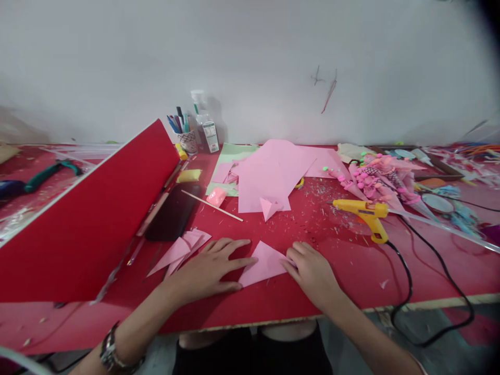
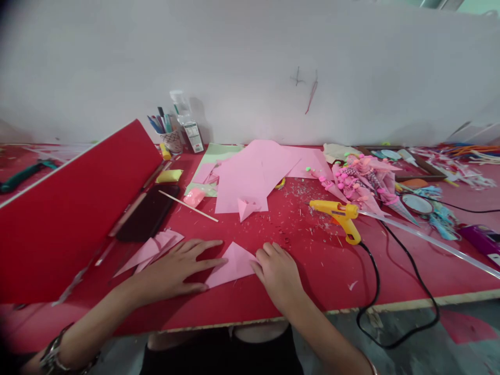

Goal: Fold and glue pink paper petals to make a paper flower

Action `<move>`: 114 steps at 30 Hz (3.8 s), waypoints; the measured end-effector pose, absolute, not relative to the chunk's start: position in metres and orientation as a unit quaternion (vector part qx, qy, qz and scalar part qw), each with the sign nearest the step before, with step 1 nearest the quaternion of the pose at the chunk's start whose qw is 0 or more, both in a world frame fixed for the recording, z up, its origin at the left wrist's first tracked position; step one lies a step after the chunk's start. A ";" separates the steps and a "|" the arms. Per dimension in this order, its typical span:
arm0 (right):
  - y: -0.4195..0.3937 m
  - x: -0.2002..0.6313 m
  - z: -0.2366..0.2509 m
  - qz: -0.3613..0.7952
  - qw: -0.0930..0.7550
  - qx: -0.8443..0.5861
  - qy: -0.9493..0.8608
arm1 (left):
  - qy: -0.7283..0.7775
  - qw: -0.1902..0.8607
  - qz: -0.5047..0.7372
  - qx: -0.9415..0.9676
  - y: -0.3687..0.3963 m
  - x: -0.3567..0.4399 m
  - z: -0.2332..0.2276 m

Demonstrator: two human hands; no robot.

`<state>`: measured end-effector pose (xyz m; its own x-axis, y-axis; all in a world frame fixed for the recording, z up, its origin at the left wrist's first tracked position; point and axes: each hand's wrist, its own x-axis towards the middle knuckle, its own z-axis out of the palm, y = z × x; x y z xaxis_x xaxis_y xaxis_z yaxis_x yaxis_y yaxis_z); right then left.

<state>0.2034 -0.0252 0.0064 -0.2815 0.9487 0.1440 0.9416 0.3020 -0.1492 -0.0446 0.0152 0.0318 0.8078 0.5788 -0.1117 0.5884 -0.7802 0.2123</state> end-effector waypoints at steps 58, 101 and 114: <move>-0.021 0.216 0.026 0.188 0.142 -0.461 -0.856 | 0.355 0.148 0.004 0.923 0.009 -0.004 0.046; 0.024 0.213 0.094 0.015 0.216 -0.386 -0.897 | 0.385 0.047 0.108 0.915 0.036 0.018 0.090; 0.027 0.224 0.083 -0.018 0.238 -0.423 -0.874 | 0.358 0.244 0.159 0.887 0.032 0.010 0.093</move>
<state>0.2237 0.0267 0.0832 -0.5296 0.7306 0.4309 0.7474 0.6422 -0.1702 0.0101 0.0320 0.0933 0.6925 0.7134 0.1074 0.5579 -0.6239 0.5473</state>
